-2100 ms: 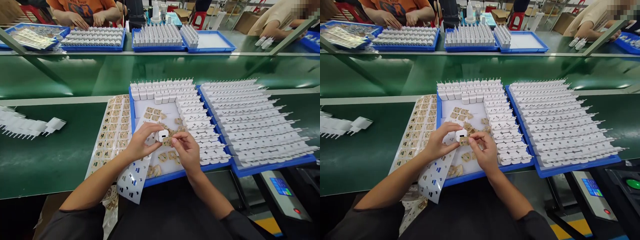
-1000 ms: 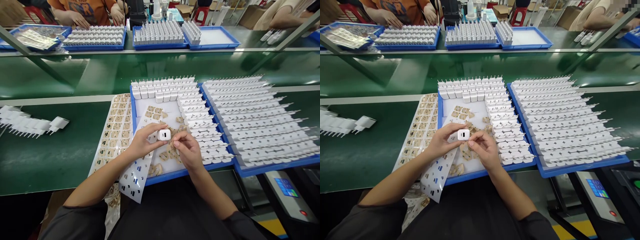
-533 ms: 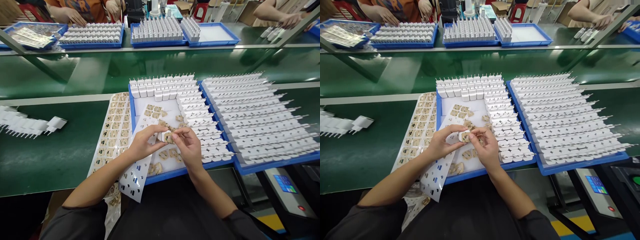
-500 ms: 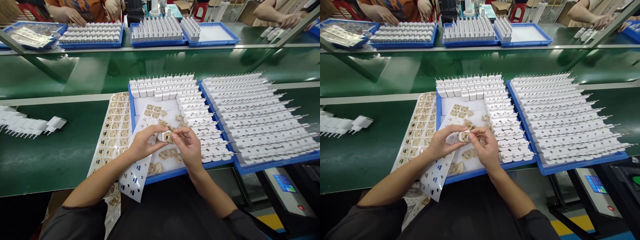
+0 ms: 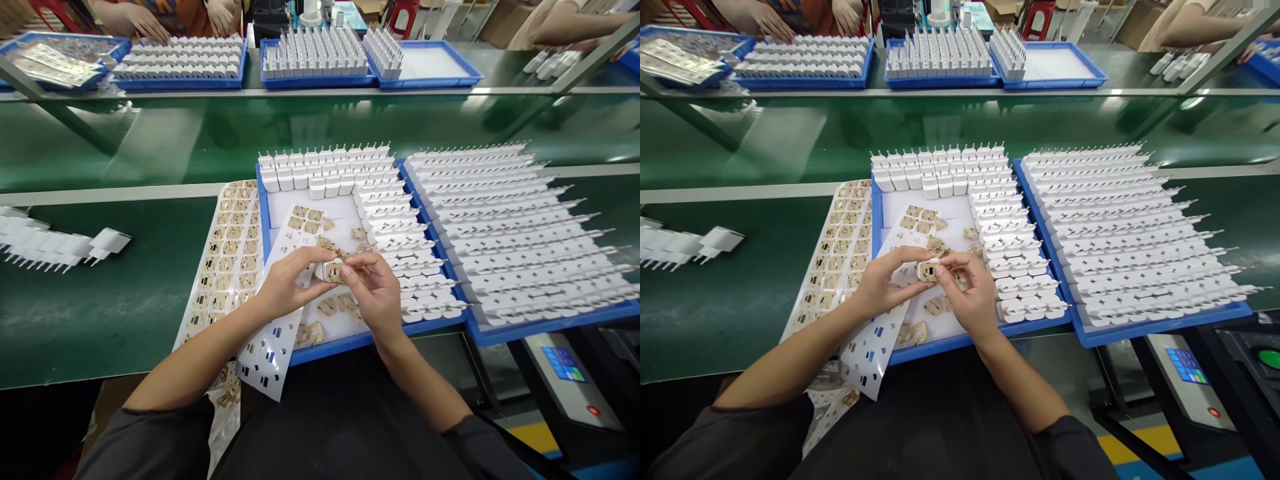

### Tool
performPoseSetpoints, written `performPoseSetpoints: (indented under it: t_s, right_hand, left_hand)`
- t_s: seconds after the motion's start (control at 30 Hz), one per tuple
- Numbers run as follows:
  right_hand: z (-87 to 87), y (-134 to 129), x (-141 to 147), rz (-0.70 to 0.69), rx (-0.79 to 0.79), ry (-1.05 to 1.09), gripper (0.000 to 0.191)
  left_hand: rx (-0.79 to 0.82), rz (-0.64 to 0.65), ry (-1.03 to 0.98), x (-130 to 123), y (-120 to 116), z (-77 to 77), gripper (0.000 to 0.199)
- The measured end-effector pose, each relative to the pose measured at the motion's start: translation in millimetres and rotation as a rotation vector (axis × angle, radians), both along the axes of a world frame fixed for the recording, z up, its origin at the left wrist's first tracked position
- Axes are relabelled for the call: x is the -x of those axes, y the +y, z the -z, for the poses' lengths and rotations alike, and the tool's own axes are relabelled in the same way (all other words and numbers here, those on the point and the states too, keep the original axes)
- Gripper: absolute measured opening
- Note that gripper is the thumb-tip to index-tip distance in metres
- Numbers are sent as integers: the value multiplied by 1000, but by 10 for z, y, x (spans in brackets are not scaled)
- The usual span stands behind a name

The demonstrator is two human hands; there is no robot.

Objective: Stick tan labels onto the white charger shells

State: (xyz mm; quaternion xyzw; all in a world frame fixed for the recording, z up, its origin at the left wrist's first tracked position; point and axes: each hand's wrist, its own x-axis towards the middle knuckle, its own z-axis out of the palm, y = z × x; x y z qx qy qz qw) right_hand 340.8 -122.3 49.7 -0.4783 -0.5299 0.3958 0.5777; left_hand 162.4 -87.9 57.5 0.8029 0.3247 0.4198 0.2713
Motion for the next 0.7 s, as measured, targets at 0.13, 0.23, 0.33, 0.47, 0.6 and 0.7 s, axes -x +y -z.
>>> performPoseSetpoints:
  t_s: [0.13,0.23,0.33,0.47,0.6,0.7]
  right_hand:
    - [-15,-3,-3,-10,4,-17,8]
    - [-21,-7,0,-2,-7,-22,8]
    - [-25,-14,7,12,-11,-53,8]
    - [-38,-27,15,32,-10,-125,8]
    - [-44,-29,27,44,-20,-144,11]
    - [-40,-28,35,56,-28,-143,12]
  left_hand:
    - [-19,-2,-3,-3,1,1,37]
    - [-33,-1,-4,-7,3,1,37]
    - [-50,4,-9,-12,4,-2,38]
    - [-72,4,-8,-18,5,-2,38]
    - [-89,4,-1,-24,2,-2,37]
    - [-100,-3,0,-29,-4,-2,37]
